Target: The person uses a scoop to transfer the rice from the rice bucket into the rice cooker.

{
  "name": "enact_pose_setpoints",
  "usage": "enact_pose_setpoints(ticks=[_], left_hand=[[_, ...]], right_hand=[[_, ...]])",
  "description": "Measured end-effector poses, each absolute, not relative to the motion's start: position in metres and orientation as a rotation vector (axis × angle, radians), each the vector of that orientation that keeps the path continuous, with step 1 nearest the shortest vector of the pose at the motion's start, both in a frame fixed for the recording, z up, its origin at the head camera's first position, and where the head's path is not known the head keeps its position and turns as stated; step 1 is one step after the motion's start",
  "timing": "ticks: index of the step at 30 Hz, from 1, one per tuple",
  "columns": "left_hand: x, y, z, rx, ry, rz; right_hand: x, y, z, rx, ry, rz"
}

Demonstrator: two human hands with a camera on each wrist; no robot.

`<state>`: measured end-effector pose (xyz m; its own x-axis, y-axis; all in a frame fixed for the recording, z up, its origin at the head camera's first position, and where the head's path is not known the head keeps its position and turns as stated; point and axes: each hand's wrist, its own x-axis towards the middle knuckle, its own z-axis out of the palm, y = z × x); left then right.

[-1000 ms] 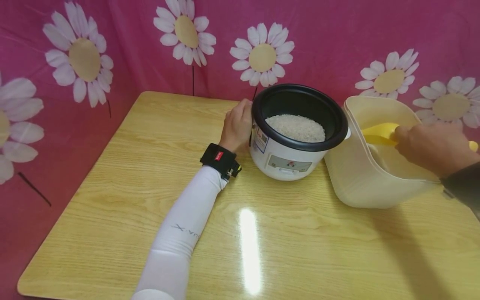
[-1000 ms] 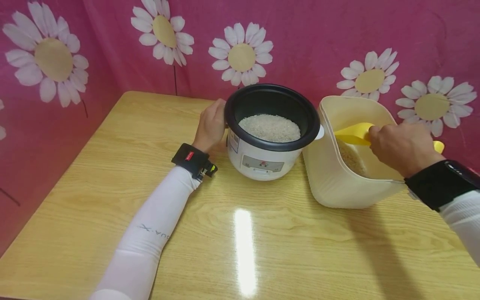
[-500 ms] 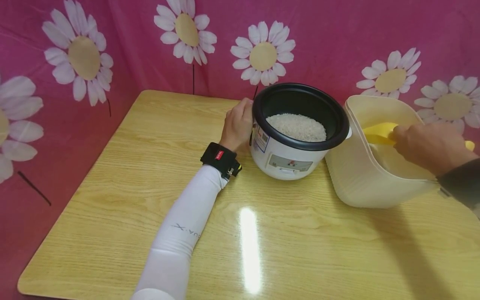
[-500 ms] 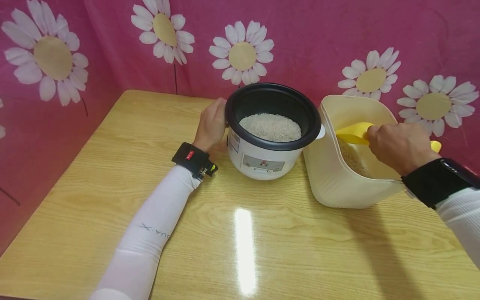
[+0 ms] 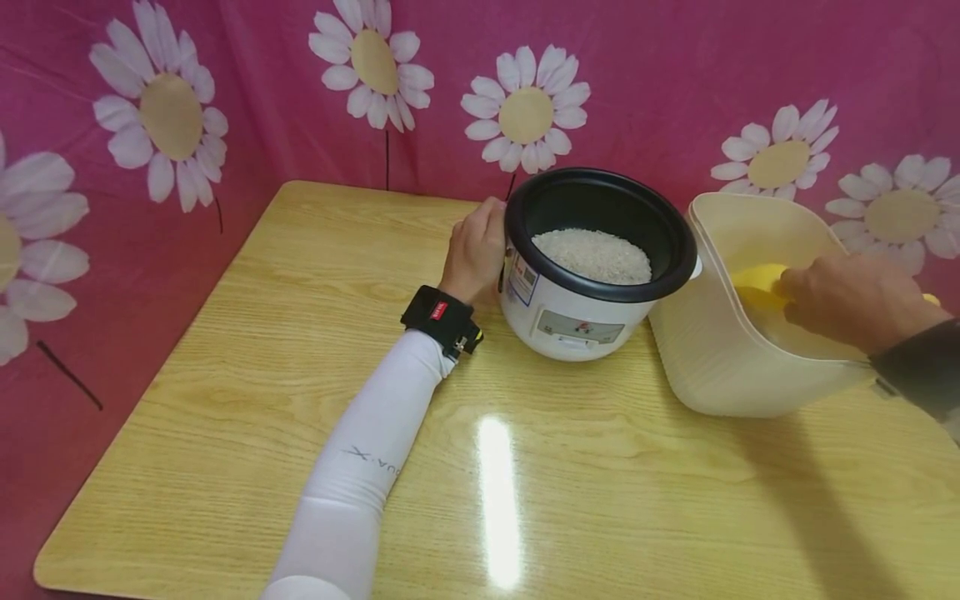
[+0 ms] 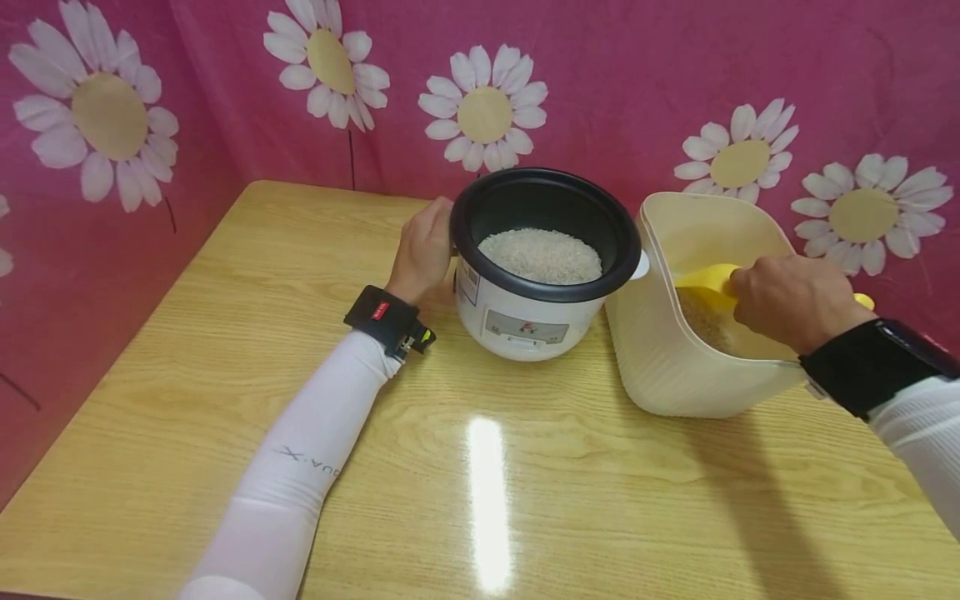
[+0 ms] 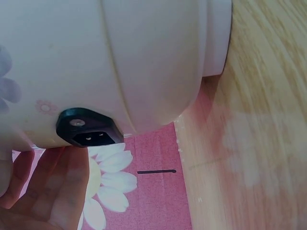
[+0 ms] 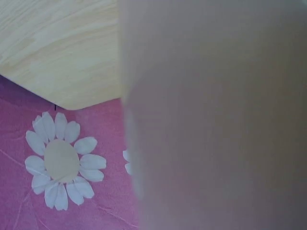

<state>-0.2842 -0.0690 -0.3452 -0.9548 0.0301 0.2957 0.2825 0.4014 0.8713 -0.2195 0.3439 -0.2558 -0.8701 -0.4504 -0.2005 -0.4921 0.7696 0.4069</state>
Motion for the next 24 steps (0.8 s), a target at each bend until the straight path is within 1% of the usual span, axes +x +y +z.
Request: enact_pose_setpoints(ticks=[3,5,18,24], left_hand=[[-0.284,-0.069,-0.345,-0.275,-2.431,-1.586],[-0.283,-0.069,-0.345,-0.278,-2.432,-1.586],[-0.283,-0.069,-0.345,-0.29,-2.419,-1.587],[-0.282,-0.069,-0.344,-0.29,-2.416,-1.599]], right_hand=[[-0.219,0.344,-0.256,-0.673,2.911,0.494],[-0.218,0.344,-0.255,-0.666,2.906,0.447],[-0.199,0.344,-0.246,-0.685,2.852,0.392],[-0.193,0.347,-0.244,-0.571,2.824,0.35]])
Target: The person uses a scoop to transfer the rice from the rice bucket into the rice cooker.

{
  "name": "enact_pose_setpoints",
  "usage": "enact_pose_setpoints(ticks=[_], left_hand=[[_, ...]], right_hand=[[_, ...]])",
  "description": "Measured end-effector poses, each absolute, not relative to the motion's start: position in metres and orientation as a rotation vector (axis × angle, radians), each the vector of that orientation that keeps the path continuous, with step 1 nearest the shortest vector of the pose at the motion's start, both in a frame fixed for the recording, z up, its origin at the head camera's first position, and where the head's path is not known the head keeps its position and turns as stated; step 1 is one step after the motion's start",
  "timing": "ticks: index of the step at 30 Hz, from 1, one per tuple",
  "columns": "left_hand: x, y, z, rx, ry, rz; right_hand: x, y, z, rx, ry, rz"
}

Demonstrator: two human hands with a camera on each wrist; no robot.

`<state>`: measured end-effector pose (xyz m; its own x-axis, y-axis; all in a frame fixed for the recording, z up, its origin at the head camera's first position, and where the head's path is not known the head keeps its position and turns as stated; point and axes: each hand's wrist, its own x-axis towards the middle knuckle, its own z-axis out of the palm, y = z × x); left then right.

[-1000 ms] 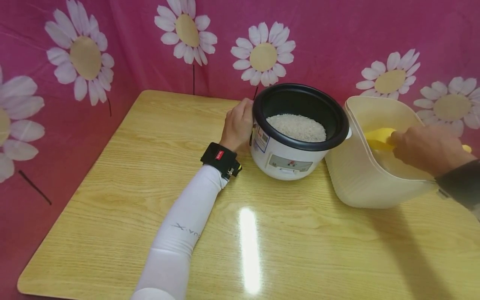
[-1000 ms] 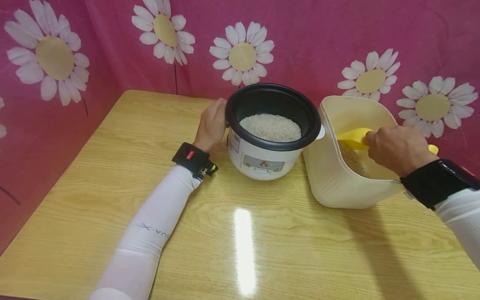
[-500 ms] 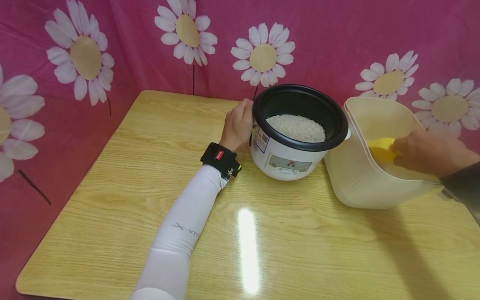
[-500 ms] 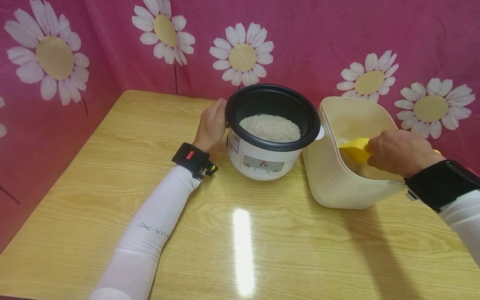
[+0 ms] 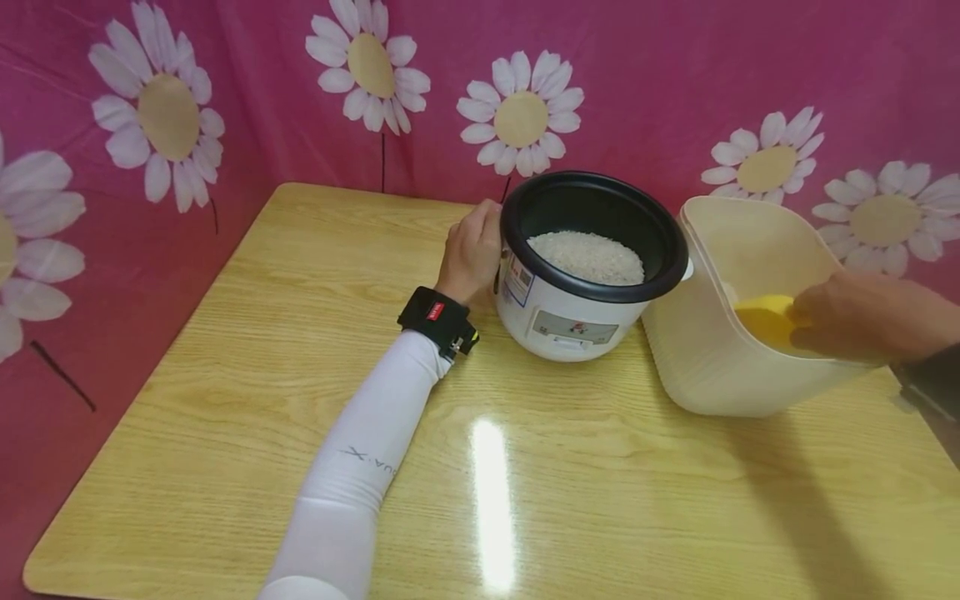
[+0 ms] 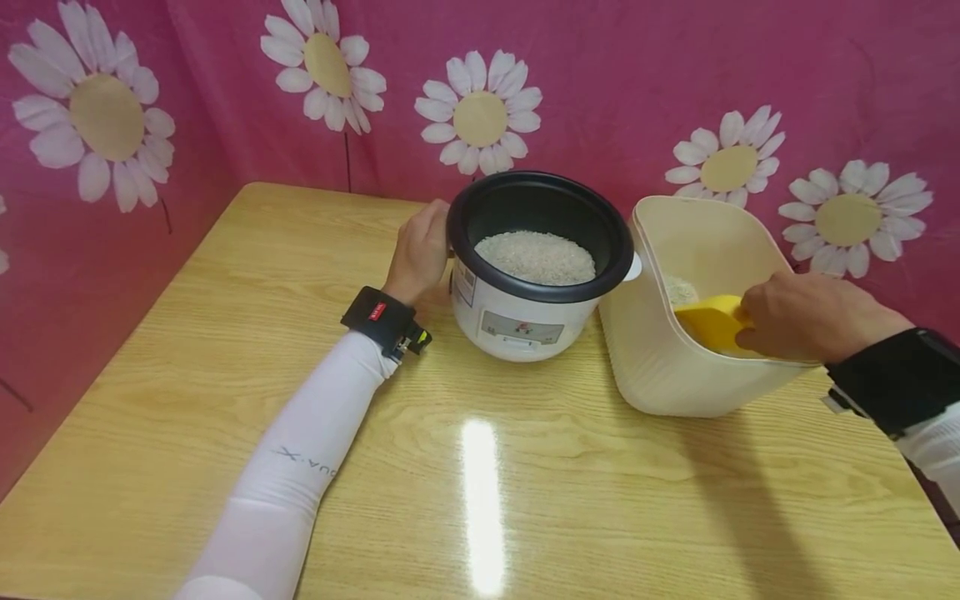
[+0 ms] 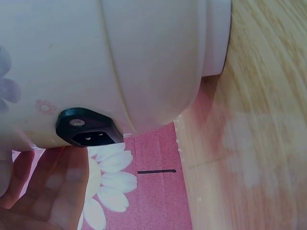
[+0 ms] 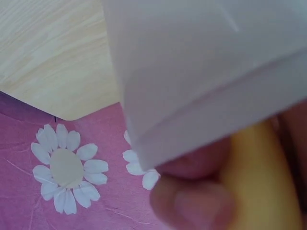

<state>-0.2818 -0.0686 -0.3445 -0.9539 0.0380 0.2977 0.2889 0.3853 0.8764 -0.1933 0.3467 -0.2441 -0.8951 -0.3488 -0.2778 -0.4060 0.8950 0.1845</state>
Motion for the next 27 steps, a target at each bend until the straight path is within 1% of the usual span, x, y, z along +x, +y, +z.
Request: enact_pose_setpoints(ticks=[6,15,27], left_hand=[[-0.282,-0.069,-0.345,-0.285,-2.417,-1.6],[-0.282,-0.068,-0.346,-0.292,-2.421,-1.602],[-0.283,-0.067,-0.346,-0.299,-2.422,-1.587]], right_hand=[[-0.192,0.349,-0.246,-0.526,2.802,0.381],[-0.195,0.351,-0.248,-0.387,2.761,0.235],[-0.206,0.358,-0.246,-0.234,2.57,0.176]])
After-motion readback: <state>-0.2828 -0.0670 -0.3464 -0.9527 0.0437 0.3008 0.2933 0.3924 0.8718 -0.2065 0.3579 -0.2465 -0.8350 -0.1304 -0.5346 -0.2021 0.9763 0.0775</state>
